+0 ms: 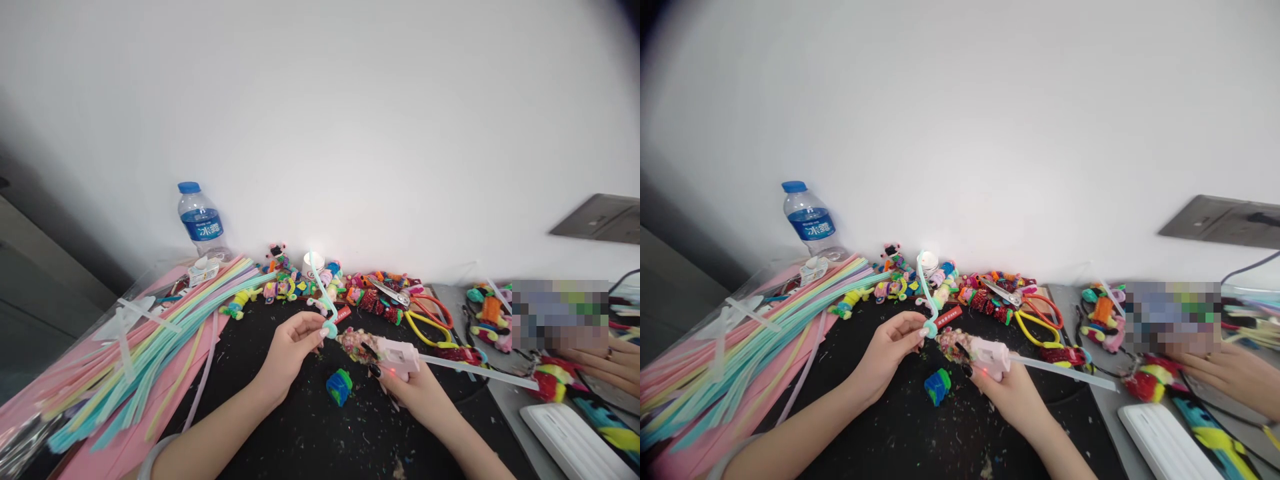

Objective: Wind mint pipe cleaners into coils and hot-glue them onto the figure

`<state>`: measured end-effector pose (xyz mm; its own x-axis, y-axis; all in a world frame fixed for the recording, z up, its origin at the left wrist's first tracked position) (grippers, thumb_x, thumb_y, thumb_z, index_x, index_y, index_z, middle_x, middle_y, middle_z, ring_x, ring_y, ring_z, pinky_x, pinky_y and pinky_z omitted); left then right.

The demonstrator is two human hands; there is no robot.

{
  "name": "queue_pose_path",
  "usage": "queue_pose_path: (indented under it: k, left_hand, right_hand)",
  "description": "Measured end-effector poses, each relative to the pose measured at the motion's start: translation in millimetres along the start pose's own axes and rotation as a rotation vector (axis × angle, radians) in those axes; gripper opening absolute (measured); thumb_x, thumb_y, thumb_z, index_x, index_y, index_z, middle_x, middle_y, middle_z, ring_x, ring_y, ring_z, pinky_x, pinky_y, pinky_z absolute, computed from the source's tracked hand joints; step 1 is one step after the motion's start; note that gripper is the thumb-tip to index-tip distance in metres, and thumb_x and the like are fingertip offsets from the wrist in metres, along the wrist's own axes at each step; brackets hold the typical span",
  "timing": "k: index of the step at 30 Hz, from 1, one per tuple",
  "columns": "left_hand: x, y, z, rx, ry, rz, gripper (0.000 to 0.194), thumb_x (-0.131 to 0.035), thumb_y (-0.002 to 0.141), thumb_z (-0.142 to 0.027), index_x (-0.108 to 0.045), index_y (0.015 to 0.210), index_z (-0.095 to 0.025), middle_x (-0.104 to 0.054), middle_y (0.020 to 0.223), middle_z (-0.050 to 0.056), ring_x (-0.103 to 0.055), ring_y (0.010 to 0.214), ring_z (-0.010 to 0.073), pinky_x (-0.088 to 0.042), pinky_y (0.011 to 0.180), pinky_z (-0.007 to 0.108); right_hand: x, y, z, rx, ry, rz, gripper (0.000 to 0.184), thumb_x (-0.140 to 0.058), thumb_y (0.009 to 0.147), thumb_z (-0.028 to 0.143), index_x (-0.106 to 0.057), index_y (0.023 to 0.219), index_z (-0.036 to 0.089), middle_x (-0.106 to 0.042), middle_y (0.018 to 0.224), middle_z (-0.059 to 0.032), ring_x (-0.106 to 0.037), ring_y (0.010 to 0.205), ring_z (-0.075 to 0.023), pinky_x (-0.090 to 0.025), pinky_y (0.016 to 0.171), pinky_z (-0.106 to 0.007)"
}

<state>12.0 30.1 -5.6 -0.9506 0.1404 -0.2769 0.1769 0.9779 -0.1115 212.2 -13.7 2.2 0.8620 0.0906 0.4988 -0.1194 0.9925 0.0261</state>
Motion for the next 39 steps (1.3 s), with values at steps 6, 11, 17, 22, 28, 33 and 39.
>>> queue_pose_path:
  k: [6,11,17,22,28,33,39]
  left_hand:
    - [2.5,1.2,1.5,-0.018,0.002,-0.026,0.018,-0.068,0.070,-0.024,-0.062,0.085,-0.016,-0.065,0.075,0.002,-0.053,0.060,0.0097,-0.040,0.055,0.020]
    - [7.0,2.5,0.4,-0.044,0.056,-0.107,0.019,-0.068,0.068,-0.026,-0.063,0.084,-0.017,-0.066,0.075,0.001,-0.055,0.063,0.0120,-0.042,0.056,0.021]
    - [7.2,1.2,-2.2,-0.108,0.120,-0.134,0.018,-0.068,0.067,-0.027,-0.064,0.081,-0.017,-0.068,0.078,0.003,-0.060,0.075,0.0169,-0.046,0.063,0.025]
    - [6.2,0.7,-2.6,-0.127,0.156,-0.110,0.015,-0.067,0.069,-0.025,-0.064,0.081,-0.017,-0.067,0.079,0.003,-0.061,0.078,0.0177,-0.048,0.068,0.026]
    - [-4.1,-5.6,-3.9,-0.162,0.241,0.037,0.009,-0.065,0.071,-0.023,-0.066,0.077,-0.017,-0.067,0.077,0.004,-0.062,0.075,0.0186,-0.049,0.069,0.027]
    - [-22.1,-20.7,-12.6,-0.342,0.525,0.278,0.013,-0.059,0.076,-0.020,-0.072,0.077,-0.021,-0.068,0.074,0.005,-0.061,0.067,0.0185,-0.047,0.064,0.028]
    - [-32.8,-32.4,-17.8,-0.426,0.595,0.402,0.019,-0.055,0.081,-0.019,-0.073,0.085,-0.023,-0.070,0.079,0.006,-0.063,0.074,0.0187,-0.047,0.071,0.027]
  right_hand:
    - [1.9,-1.0,-5.7,0.017,-0.073,-0.048,0.026,-0.059,0.073,0.027,-0.070,0.093,0.015,-0.070,0.090,-0.0086,-0.063,0.077,-0.0258,-0.052,0.068,-0.036]
    - [8.6,0.9,-2.3,0.069,-0.231,-0.133,0.019,-0.054,0.077,0.027,-0.066,0.090,0.018,-0.068,0.083,-0.0056,-0.063,0.076,-0.0237,-0.049,0.068,-0.032]
    - [10.2,2.8,8.0,0.138,-0.486,-0.117,0.030,-0.051,0.073,0.019,-0.056,0.102,0.020,-0.064,0.096,-0.0057,-0.060,0.084,-0.0224,-0.046,0.071,-0.031]
    - [7.7,2.1,8.5,0.140,-0.695,-0.108,0.039,-0.050,0.068,0.014,-0.054,0.107,0.018,-0.061,0.101,-0.0085,-0.054,0.092,-0.0268,-0.041,0.080,-0.040]
    - [11.6,-3.8,20.3,0.226,-0.638,-0.165,0.040,-0.049,0.071,0.014,-0.053,0.110,0.022,-0.055,0.108,-0.0083,-0.048,0.101,-0.0289,-0.038,0.085,-0.044]
    - [6.0,-13.2,32.0,0.395,-0.311,-0.159,0.027,-0.052,0.080,0.023,-0.051,0.107,0.021,-0.057,0.091,-0.0069,-0.055,0.083,-0.0232,-0.045,0.071,-0.033]
    - [-6.7,-20.5,32.1,0.408,-0.291,-0.207,0.010,-0.046,0.083,0.016,-0.052,0.076,0.020,-0.054,0.066,-0.0014,-0.051,0.058,-0.0162,-0.040,0.055,-0.026]
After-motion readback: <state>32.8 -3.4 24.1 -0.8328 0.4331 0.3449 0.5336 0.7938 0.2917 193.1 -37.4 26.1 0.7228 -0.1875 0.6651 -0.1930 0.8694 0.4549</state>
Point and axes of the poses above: each hand's wrist, its own y-axis towards the middle knuckle, its own x-axis out of the back of the hand, z = x × y, the point moved 4 cm from there along y, towards the middle knuckle
